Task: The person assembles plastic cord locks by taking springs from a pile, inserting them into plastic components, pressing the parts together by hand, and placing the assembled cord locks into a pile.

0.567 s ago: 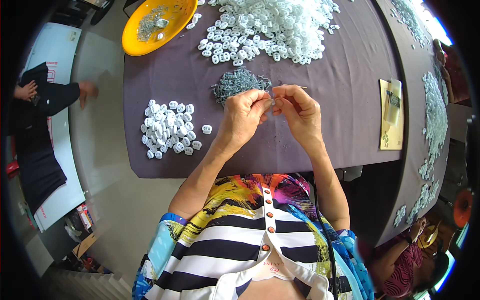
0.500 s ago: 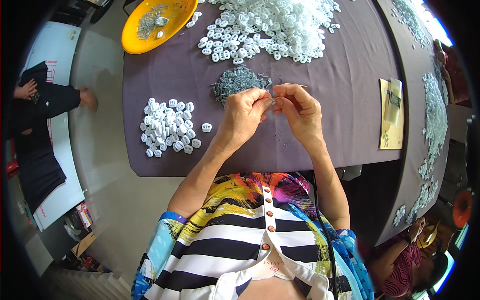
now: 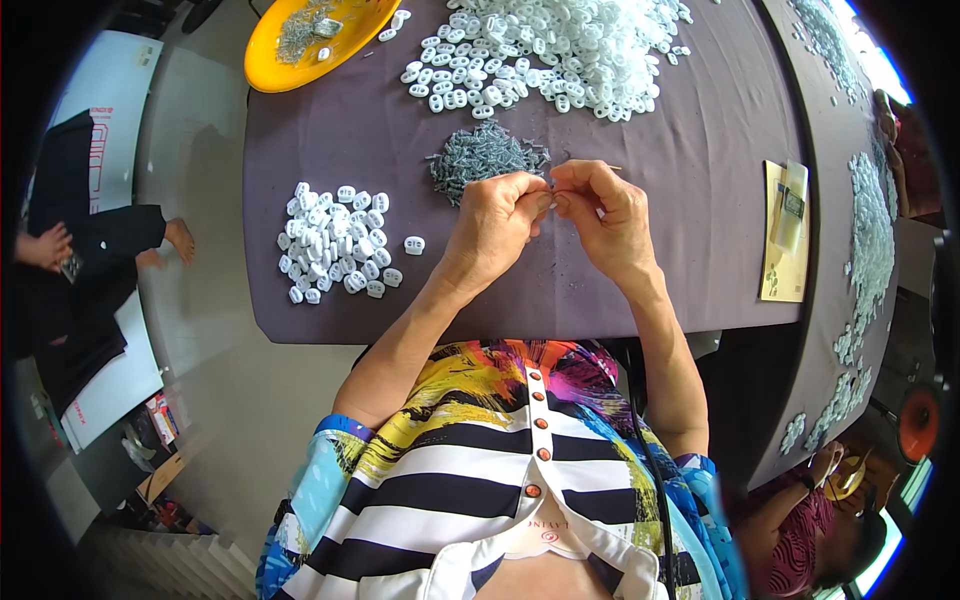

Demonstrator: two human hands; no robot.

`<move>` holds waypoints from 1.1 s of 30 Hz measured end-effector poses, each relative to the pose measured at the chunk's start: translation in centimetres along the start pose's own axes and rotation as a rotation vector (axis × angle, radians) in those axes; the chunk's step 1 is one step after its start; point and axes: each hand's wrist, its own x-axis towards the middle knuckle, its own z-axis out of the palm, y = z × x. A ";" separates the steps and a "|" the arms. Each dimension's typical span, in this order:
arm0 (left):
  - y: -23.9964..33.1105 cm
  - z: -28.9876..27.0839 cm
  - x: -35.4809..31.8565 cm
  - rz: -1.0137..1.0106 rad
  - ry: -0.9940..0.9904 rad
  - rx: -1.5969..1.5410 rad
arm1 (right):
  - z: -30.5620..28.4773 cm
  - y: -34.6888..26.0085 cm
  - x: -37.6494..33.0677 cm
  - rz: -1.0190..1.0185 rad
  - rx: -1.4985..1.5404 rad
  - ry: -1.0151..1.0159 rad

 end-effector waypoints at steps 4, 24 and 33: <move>-0.2 0.3 0.2 -0.060 -0.006 -0.126 | 0.2 1.3 -0.4 0.151 0.254 0.030; -1.0 0.6 0.6 0.224 0.146 0.191 | 0.6 1.4 -0.2 0.080 0.030 0.096; -1.8 0.7 0.6 0.315 0.198 0.261 | 1.5 2.2 -0.1 0.029 -0.009 0.066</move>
